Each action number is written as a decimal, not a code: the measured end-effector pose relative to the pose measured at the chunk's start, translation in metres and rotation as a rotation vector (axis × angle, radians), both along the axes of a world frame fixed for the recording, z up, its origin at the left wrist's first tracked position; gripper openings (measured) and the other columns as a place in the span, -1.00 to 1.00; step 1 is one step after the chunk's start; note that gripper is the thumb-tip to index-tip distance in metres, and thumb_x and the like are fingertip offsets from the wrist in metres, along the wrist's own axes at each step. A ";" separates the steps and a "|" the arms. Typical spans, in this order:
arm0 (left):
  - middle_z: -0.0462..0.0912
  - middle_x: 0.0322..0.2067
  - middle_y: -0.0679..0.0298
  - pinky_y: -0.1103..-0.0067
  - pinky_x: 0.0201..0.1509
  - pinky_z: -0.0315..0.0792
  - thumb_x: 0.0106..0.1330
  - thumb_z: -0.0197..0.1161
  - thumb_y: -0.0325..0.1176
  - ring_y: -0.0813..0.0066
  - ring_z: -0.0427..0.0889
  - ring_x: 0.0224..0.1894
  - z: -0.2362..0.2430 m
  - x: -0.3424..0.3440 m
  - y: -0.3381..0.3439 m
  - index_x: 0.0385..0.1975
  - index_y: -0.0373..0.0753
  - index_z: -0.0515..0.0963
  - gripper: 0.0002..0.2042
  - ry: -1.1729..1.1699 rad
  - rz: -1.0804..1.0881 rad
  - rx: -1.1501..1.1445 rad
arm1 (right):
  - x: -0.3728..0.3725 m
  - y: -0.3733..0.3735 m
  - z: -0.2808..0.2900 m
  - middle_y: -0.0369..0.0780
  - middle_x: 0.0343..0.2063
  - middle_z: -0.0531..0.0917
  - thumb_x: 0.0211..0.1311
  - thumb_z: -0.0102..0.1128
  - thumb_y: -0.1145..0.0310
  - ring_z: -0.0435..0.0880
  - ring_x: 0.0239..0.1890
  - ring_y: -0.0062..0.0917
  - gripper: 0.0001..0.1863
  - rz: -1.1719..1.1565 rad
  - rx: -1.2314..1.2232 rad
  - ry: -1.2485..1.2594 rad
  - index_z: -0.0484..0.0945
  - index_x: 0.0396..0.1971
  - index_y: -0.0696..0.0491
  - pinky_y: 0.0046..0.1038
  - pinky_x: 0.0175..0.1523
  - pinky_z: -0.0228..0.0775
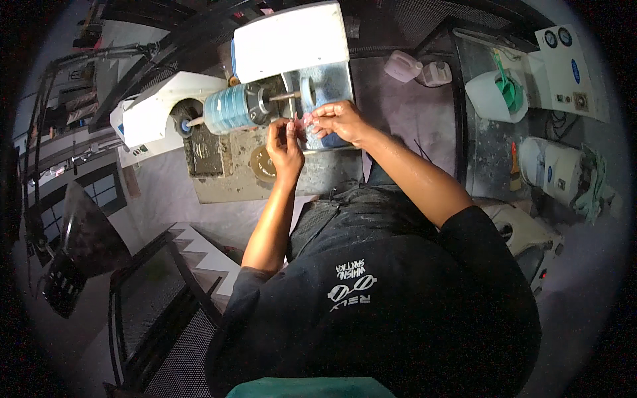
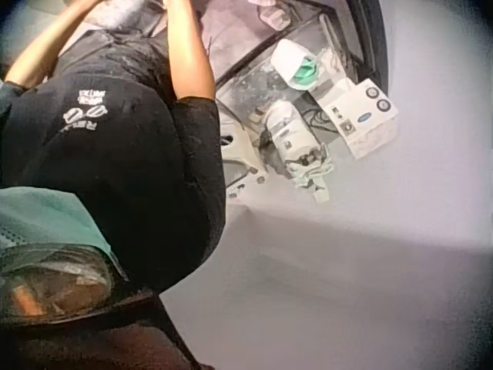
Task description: The person shapes and polishes a dental prosthesis by pressing it against a rotating grinding wheel machine and turning it in their hands.
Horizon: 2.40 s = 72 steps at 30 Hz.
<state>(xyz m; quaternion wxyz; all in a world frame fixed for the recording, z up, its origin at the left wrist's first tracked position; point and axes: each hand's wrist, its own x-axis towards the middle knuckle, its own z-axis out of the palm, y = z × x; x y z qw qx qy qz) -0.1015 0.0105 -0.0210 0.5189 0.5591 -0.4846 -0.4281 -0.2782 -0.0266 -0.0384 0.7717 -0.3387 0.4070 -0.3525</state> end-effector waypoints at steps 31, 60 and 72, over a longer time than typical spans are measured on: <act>0.67 -0.31 0.13 0.58 -0.23 0.59 0.37 0.14 -0.63 0.49 0.67 -0.36 0.147 0.087 0.059 -0.06 -0.45 0.48 -0.82 0.231 -0.037 -0.354 | 0.066 0.043 0.191 -0.21 -0.14 0.67 0.34 0.16 0.48 0.66 -0.19 -0.61 -0.76 0.058 -0.448 0.205 0.56 -0.04 0.21 -0.58 -0.10 0.52; 0.71 -0.33 0.06 0.63 -0.32 0.59 0.33 0.18 -0.65 0.52 0.69 -0.37 0.196 0.096 0.127 -0.11 -0.46 0.52 -0.83 -0.041 0.338 -0.511 | 0.241 0.024 0.445 -0.05 -0.27 0.52 0.12 0.36 0.09 0.53 -0.22 -0.30 -0.43 0.093 -1.517 0.653 0.50 -0.14 0.34 -0.25 -0.11 0.54; 0.67 -0.30 0.00 0.50 -0.22 0.67 0.38 0.08 -0.62 0.36 0.72 -0.33 0.195 0.079 0.101 -0.10 -0.51 0.48 -0.84 0.252 0.183 -0.400 | 0.143 0.002 0.450 -0.09 -0.43 0.68 0.04 0.47 0.10 0.70 -0.38 -0.38 -0.51 0.226 -1.379 0.215 0.60 -0.21 0.20 -0.22 -0.17 0.67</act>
